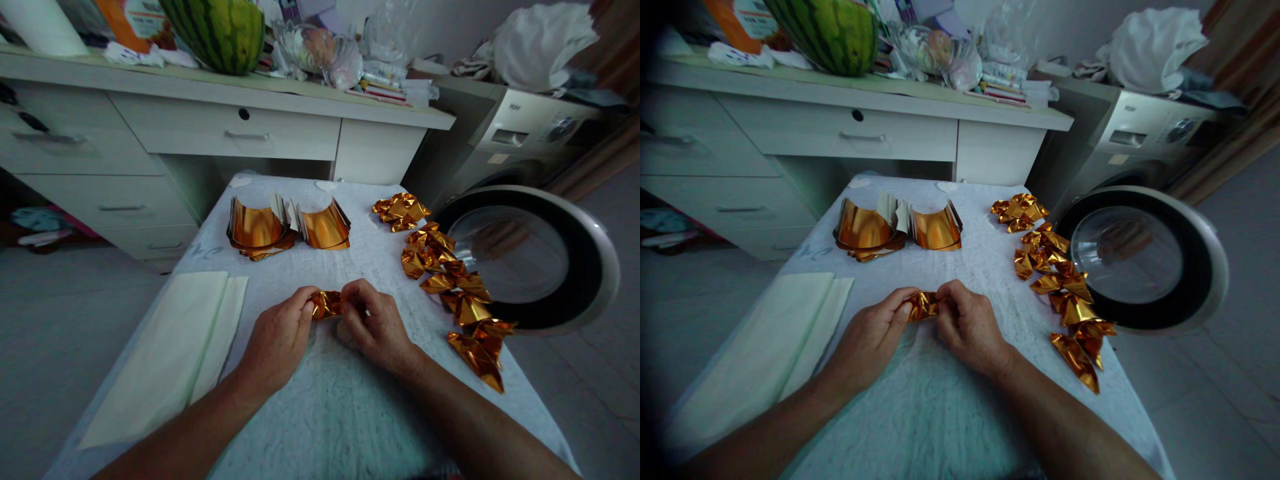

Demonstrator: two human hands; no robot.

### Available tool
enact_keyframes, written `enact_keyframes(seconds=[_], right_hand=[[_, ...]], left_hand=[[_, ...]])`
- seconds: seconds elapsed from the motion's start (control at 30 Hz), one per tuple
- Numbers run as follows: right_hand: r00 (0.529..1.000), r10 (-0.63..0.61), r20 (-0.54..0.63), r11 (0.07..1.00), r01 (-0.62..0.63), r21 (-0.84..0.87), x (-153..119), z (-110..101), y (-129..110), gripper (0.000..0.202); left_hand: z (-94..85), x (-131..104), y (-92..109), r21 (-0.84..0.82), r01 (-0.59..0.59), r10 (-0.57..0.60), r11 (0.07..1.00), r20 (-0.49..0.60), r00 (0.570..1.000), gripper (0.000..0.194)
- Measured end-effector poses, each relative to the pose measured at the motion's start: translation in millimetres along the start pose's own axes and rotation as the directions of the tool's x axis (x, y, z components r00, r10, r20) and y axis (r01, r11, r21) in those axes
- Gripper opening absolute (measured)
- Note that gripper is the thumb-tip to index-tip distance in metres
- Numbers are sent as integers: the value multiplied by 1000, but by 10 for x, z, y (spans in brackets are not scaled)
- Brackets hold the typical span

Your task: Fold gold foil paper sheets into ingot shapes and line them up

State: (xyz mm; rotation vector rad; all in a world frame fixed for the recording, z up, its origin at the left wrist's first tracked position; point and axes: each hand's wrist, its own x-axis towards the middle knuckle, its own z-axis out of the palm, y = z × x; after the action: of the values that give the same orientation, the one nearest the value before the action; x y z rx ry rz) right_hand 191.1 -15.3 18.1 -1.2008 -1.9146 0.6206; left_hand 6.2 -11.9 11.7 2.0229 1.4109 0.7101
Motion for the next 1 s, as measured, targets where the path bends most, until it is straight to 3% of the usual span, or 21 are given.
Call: enact_keyframes(seconds=[0.17,0.3,0.63,0.8,0.93,1.0], right_hand=[[1000,18,-21,1000,-18,8,9,-28,2,18],[998,11,67,1000,-10,-15,-6,-9,17,21],[987,-133,84,986,141,-87,74,-84,138,18],[987,104,-121,988,-117,-105,171,-297,230,11],[877,286,-385,953,-302,22,273,-516,350,15],[845,355,-400,935,-307,179,333,-617,408,23]], left_hand=[[-12,15,-9,-52,26,-26,998,6,1000,32],[-12,24,-25,-51,41,-40,998,3,999,32],[-32,-35,-31,-251,7,-13,968,-22,1000,37],[-29,-25,-50,-310,-6,-8,951,-46,999,40],[-30,-7,-45,-283,-2,-1,959,-11,1000,40],[-27,-8,-47,-271,-3,3,963,0,1000,40]])
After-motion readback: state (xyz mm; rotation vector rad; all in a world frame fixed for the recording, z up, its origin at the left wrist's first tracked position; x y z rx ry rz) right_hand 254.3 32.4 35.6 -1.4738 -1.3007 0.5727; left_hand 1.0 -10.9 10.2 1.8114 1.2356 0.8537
